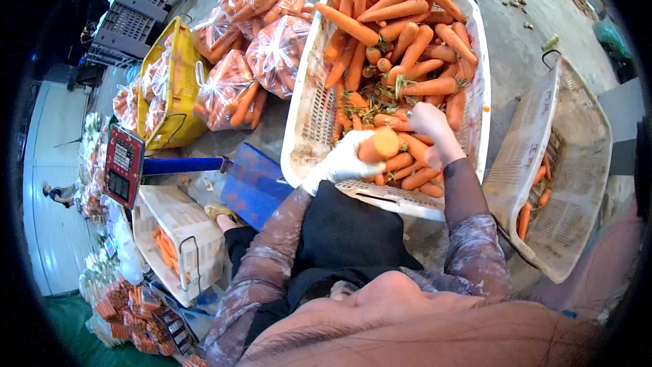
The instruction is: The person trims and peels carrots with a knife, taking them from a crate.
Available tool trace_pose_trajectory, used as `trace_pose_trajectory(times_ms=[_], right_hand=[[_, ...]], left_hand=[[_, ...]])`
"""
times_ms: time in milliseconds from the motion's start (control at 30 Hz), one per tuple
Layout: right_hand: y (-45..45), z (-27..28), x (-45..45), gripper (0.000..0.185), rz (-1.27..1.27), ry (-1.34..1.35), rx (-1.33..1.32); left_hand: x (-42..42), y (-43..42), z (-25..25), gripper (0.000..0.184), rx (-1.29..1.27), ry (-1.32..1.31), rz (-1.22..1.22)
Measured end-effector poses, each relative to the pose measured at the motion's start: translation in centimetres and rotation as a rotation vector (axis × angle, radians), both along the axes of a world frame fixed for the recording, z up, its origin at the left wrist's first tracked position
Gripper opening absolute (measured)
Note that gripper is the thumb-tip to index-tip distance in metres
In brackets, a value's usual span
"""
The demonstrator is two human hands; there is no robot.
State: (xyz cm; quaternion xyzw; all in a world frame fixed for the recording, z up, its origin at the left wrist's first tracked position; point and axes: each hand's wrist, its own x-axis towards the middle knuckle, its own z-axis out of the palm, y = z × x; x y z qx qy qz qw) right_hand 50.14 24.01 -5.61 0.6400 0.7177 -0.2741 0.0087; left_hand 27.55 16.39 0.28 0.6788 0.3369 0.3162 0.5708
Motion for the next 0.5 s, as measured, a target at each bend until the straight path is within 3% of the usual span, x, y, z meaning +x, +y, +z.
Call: trace_pose_trajectory(times_ms=[67,100,133,233,267,333,400,500], right_hand=[[1.5,-1.4,-0.8,0.045,-0.132,0.094,0.053],[1.9,-1.1,-0.9,0.045,-0.102,0.081,0.063],[1.5,-1.3,-0.9,0.044,-0.135,0.131,0.046],[0.0,0.9,-1.6,0.041,-0.191,0.13,-0.021],[0.4,0.3,-1.1,0.041,-0.192,0.113,-0.017],[1.0,-0.7,-0.4,0.039,-0.213,0.09,0.013],[1.2,-1.6,0.5,0.037,-0.163,-0.077,0.117],[1.1,-2.6,0.4,0.033,-0.139,-0.053,0.076]], left_hand=[[-1.3,1.2,0.7,0.029,-0.62,-0.249,0.173],[-1.1,1.8,0.8,0.029,-0.779,-0.578,0.371],[-1.3,1.5,0.9,0.037,-0.679,-0.558,0.463],[-4.3,3.2,-5.0,0.04,-1.072,-1.281,0.098],[-4.4,2.8,-4.4,0.04,-1.071,-1.279,0.109],[-4.1,2.3,-2.9,0.041,-0.964,-1.108,0.442],[-4.3,2.3,-2.8,0.041,-0.996,-1.158,0.426],[-3.9,1.7,-1.9,0.041,-0.921,-1.049,0.615]])
